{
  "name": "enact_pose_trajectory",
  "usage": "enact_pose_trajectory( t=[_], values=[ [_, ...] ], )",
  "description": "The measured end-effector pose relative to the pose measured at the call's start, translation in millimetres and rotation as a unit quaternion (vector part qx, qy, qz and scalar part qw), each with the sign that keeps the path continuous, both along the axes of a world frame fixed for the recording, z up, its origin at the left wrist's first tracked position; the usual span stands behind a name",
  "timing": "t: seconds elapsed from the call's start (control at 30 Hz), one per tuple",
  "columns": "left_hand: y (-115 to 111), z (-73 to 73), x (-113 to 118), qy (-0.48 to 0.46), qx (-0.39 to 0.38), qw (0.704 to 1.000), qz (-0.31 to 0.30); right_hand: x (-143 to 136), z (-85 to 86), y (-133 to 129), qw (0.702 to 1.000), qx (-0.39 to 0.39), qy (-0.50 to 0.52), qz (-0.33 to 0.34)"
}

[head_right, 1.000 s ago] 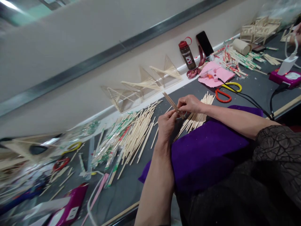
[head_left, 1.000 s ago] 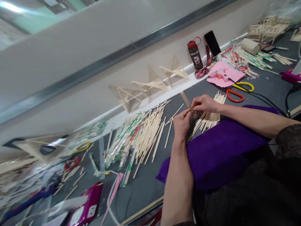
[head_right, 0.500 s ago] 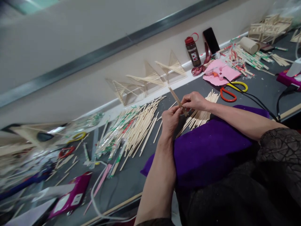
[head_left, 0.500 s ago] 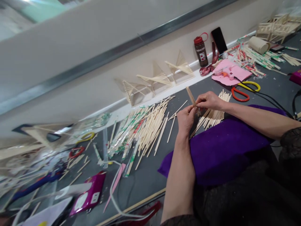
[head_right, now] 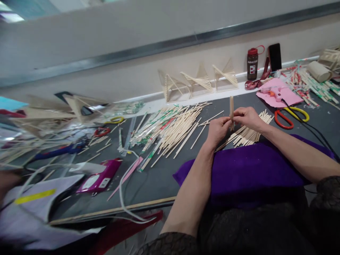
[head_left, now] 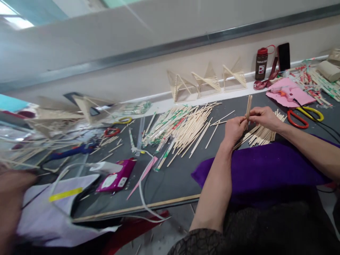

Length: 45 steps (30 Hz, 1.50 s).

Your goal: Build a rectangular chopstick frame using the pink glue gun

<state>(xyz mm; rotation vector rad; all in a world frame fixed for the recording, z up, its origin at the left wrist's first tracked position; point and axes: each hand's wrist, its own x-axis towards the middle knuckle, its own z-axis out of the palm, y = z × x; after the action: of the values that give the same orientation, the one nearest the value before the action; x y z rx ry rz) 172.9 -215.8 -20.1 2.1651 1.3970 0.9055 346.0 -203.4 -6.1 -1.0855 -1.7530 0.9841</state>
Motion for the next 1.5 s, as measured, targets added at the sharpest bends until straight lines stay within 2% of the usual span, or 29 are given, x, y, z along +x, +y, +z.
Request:
enact_pose_trajectory(
  t=[0.17,0.3,0.47,0.57,0.67,0.73,0.8,0.87,0.93,1.0,1.1,1.17,1.2,1.27,1.33,1.4,1.43,1.5],
  values=[
    [-1,3.7,2,0.017,0.008,1.000,-0.004,3,0.0,1,1.000,0.002,-0.006,-0.003],
    [-2,7.5,2,-0.019,0.001,0.999,-0.027,6,3.3,0,1.000,0.022,-0.014,-0.008],
    [-2,14.1,-6,-0.046,-0.032,0.997,-0.053,3,15.2,-1,0.997,0.058,-0.010,0.041],
    [1,20.1,-19,-0.107,-0.038,0.993,-0.014,-4,25.1,15,0.998,0.034,-0.025,0.051],
    [4,25.5,-36,-0.199,-0.030,0.977,0.070,-20,28.9,46,0.994,0.035,-0.099,0.020],
    [7,26.9,-45,-0.250,-0.014,0.961,0.120,-36,25.3,66,0.969,0.085,-0.233,0.018],
    [9,26.3,-52,-0.288,0.001,0.945,0.152,-54,18.1,78,0.909,0.157,-0.385,0.018],
    [10,24.6,-54,-0.313,0.005,0.935,0.165,-70,9.8,84,0.850,0.196,-0.487,0.036],
    [10,23.2,-54,-0.324,0.002,0.932,0.164,-82,3.6,83,0.802,0.223,-0.551,0.063],
    [10,22.8,-53,-0.324,-0.002,0.933,0.158,-89,1.7,82,0.766,0.243,-0.590,0.082],
    [10,23.6,-51,-0.326,-0.006,0.932,0.158,-87,7.6,81,0.739,0.253,-0.619,0.082],
    [10,24.1,-49,-0.334,-0.011,0.929,0.160,-77,14.9,80,0.748,0.232,-0.620,0.058],
    [10,24.1,-48,-0.338,-0.015,0.927,0.161,-69,18.5,79,0.764,0.210,-0.609,0.037],
    [11,23.3,-46,-0.344,-0.034,0.925,0.158,-52,23.4,71,0.821,0.156,-0.549,-0.008],
    [11,21.4,-42,-0.341,-0.076,0.925,0.150,-34,23.9,58,0.896,0.098,-0.433,-0.026],
    [12,18.4,-37,-0.328,-0.120,0.928,0.133,-19,20.2,40,0.958,0.026,-0.285,-0.006],
    [12,16.5,-34,-0.316,-0.134,0.931,0.122,-14,17.5,31,0.976,-0.010,-0.216,0.012],
    [11,12.0,-29,-0.287,-0.147,0.942,0.096,-8,11.9,16,0.990,-0.068,-0.115,0.045]
  ],
)
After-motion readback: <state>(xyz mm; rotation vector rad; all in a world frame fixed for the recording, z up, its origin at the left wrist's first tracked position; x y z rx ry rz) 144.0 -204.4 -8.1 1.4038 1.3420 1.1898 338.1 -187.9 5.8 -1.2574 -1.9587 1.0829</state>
